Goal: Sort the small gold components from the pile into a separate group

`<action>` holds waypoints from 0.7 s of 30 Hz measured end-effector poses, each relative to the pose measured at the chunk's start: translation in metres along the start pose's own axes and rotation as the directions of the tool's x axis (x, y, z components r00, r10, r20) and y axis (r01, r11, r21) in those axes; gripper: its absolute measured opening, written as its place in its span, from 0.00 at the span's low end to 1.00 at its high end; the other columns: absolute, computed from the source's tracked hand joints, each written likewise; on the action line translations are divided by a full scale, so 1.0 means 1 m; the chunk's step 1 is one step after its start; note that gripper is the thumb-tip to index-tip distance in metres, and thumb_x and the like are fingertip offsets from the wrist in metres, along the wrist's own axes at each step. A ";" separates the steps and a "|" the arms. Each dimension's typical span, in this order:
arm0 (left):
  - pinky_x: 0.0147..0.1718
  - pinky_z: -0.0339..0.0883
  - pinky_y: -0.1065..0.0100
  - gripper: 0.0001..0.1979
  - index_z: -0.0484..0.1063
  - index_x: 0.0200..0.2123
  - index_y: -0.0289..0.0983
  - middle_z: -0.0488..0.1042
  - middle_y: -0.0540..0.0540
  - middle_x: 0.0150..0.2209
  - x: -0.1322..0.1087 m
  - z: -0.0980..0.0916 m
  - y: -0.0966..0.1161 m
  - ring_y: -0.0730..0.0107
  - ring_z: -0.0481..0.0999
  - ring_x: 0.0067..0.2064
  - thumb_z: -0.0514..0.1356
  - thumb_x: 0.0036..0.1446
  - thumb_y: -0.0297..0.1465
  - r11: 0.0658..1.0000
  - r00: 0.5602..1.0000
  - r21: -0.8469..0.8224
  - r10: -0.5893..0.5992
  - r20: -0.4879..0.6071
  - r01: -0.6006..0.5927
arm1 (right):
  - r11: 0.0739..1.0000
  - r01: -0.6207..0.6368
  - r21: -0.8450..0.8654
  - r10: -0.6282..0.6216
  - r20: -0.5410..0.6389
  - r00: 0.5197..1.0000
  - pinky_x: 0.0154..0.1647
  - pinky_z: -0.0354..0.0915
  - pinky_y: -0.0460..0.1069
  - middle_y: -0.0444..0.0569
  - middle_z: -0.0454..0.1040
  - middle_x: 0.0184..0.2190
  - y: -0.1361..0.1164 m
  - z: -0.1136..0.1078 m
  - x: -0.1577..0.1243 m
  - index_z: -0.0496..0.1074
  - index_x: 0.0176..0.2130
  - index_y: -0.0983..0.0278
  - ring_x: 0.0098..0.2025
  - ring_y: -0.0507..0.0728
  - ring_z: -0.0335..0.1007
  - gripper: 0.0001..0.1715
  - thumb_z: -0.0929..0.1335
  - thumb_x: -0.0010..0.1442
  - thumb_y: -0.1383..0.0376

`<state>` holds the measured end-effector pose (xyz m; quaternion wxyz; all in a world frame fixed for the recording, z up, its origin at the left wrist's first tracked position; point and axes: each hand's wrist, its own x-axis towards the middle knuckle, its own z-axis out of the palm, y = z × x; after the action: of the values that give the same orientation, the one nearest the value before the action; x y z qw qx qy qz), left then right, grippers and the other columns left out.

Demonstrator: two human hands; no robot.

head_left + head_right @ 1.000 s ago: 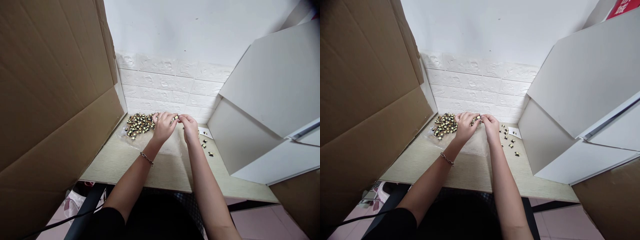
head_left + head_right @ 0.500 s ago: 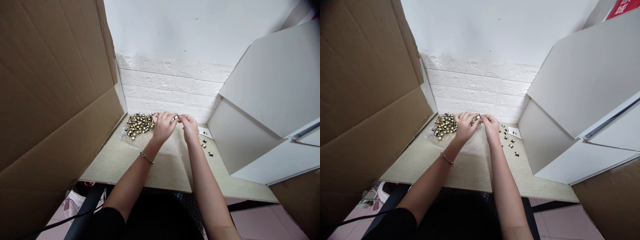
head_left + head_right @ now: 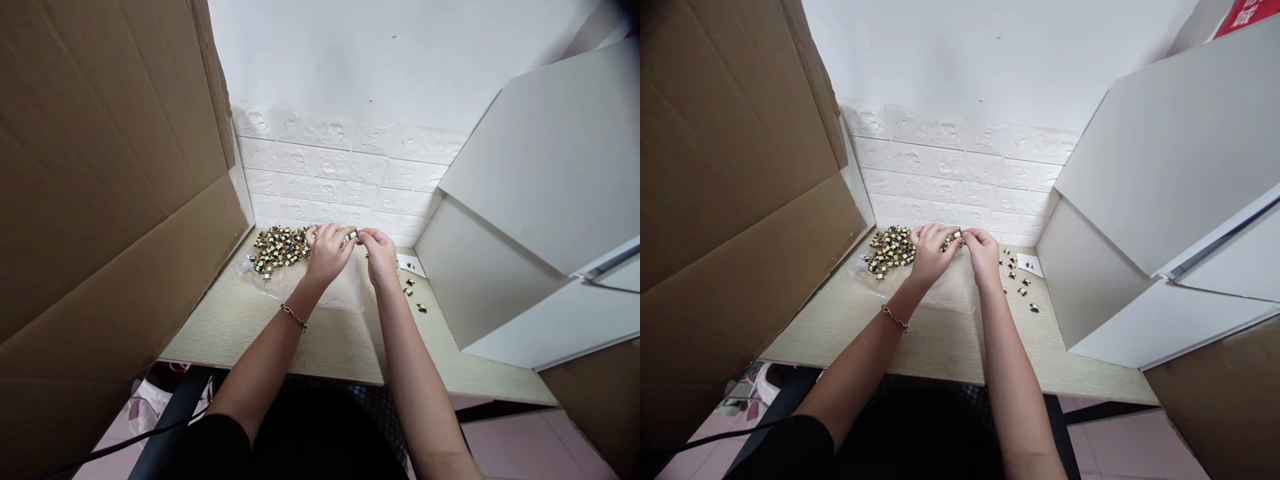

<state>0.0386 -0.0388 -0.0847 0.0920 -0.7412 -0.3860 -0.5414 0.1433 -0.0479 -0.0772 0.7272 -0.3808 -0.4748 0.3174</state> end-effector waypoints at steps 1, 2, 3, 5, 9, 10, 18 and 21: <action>0.47 0.44 0.61 0.09 0.69 0.38 0.44 0.72 0.50 0.35 0.000 0.000 0.000 0.70 0.67 0.41 0.52 0.55 0.36 1.000 1.000 0.001 0.004 0.002 -0.004 | 1.000 -0.001 0.000 0.001 -0.002 1.000 0.33 0.59 0.45 0.40 0.68 0.22 0.000 0.000 0.000 0.69 0.22 0.64 0.27 0.48 0.61 0.04 0.66 0.43 0.65; 0.47 0.44 0.61 0.09 0.69 0.38 0.44 0.72 0.50 0.35 0.000 0.000 0.000 0.70 0.67 0.41 0.52 0.55 0.36 1.000 1.000 0.004 0.007 0.005 -0.007 | 1.000 -0.002 0.000 0.002 -0.004 1.000 0.33 0.59 0.45 0.40 0.67 0.21 0.000 0.000 0.000 0.68 0.22 0.64 0.26 0.47 0.61 0.03 0.66 0.43 0.66; 0.47 0.44 0.61 0.09 0.69 0.38 0.44 0.72 0.50 0.35 -0.001 0.000 0.001 0.70 0.67 0.41 0.52 0.55 0.36 1.000 1.000 0.008 0.011 0.011 -0.011 | 1.000 -0.002 -0.002 0.002 -0.007 1.000 0.33 0.59 0.45 0.39 0.67 0.21 0.000 0.000 0.000 0.68 0.22 0.64 0.26 0.47 0.61 0.03 0.65 0.43 0.66; 0.47 0.44 0.61 0.09 0.69 0.38 0.44 0.72 0.49 0.35 -0.001 0.000 0.001 0.69 0.67 0.41 0.52 0.55 0.36 1.000 1.000 0.019 0.018 0.021 -0.019 | 1.000 -0.001 -0.007 0.001 -0.014 1.000 0.33 0.59 0.45 0.39 0.66 0.20 0.001 0.000 0.000 0.67 0.22 0.64 0.26 0.47 0.61 0.02 0.64 0.43 0.67; 0.48 0.43 0.60 0.10 0.68 0.38 0.43 0.72 0.49 0.35 -0.002 -0.001 0.002 0.69 0.67 0.41 0.51 0.56 0.36 0.998 0.999 0.041 0.043 0.032 -0.045 | 1.000 0.008 0.005 -0.007 -0.042 0.999 0.31 0.58 0.45 0.39 0.65 0.20 0.002 0.001 -0.001 0.65 0.21 0.64 0.25 0.47 0.59 0.02 0.63 0.43 0.68; 0.48 0.43 0.60 0.10 0.68 0.38 0.43 0.72 0.49 0.35 -0.002 -0.001 0.003 0.69 0.67 0.41 0.50 0.56 0.36 0.998 0.998 0.045 0.050 0.032 -0.051 | 1.000 0.011 0.015 -0.010 -0.046 0.999 0.31 0.58 0.44 0.39 0.64 0.20 0.002 0.002 -0.001 0.65 0.20 0.64 0.25 0.47 0.59 0.03 0.63 0.43 0.68; 0.48 0.43 0.61 0.11 0.69 0.38 0.43 0.72 0.49 0.35 -0.002 -0.003 0.003 0.69 0.67 0.41 0.50 0.56 0.37 0.997 0.997 0.046 0.061 0.036 -0.063 | 0.998 0.037 0.046 -0.034 -0.069 0.997 0.30 0.57 0.44 0.39 0.62 0.19 0.003 0.003 -0.001 0.63 0.18 0.64 0.25 0.47 0.57 0.05 0.63 0.43 0.68; 0.48 0.43 0.61 0.11 0.69 0.38 0.44 0.72 0.49 0.35 -0.002 -0.003 0.004 0.69 0.67 0.41 0.50 0.56 0.37 0.997 0.998 0.043 0.056 0.038 -0.057 | 0.999 0.032 0.044 -0.029 -0.081 0.996 0.29 0.57 0.44 0.39 0.63 0.19 0.003 0.003 -0.001 0.63 0.19 0.64 0.24 0.47 0.57 0.05 0.63 0.43 0.67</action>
<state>0.0387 -0.0436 -0.0841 0.1165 -0.7593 -0.3784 -0.5164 0.1395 -0.0463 -0.0794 0.7589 -0.3695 -0.4435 0.3014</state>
